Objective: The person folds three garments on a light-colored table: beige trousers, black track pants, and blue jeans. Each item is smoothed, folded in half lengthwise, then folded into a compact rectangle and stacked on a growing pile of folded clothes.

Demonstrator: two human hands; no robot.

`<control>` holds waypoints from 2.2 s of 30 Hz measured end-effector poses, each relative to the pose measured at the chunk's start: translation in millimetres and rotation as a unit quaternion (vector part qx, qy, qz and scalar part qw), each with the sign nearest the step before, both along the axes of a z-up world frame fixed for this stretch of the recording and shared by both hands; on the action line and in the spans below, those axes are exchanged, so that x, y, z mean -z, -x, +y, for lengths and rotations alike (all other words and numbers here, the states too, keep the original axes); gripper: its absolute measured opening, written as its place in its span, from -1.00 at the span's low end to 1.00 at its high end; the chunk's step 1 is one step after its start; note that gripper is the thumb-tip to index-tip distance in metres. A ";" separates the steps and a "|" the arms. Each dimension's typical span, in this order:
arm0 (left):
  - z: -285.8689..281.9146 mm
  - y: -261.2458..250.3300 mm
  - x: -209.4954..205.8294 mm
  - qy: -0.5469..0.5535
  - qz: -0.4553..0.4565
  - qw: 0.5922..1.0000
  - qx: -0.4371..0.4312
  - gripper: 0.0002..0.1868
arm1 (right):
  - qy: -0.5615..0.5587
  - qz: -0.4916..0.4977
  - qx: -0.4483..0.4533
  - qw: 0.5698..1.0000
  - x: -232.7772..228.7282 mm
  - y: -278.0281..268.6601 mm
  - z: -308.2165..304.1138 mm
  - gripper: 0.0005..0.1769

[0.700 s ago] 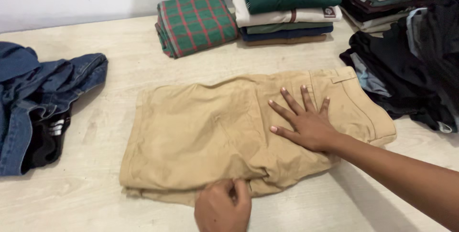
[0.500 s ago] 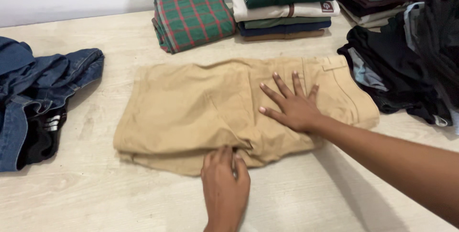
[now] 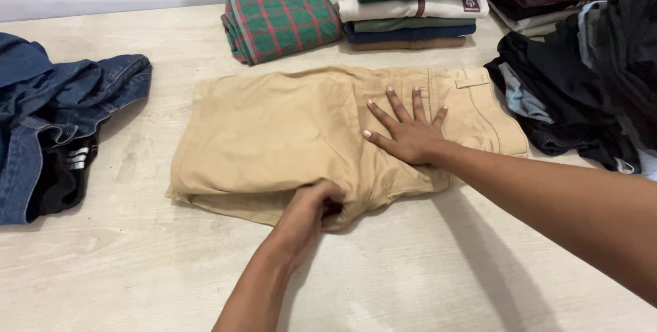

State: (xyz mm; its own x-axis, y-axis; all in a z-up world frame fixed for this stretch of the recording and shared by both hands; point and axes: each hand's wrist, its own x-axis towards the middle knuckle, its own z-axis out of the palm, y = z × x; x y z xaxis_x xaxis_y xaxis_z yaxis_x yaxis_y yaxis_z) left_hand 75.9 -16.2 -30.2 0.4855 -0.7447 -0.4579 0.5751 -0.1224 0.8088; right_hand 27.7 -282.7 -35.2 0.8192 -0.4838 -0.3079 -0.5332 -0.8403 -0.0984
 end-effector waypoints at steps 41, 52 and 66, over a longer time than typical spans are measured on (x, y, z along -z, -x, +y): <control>154.4 -124.4 -16.7 -0.195 -0.311 0.926 -0.083 -0.60 | 0.043 -0.132 0.014 0.990 -0.1 65.5 76.7 -0.03; 170.6 -145.5 8.8 -0.310 -0.490 0.814 0.016 -0.44 | 0.064 -0.069 0.232 0.968 23.8 61.2 170.4 -0.13; 243.2 -203.0 22.8 -0.152 -0.290 0.898 0.295 -0.34 | 0.023 0.087 0.173 0.981 -26.6 56.4 235.9 0.53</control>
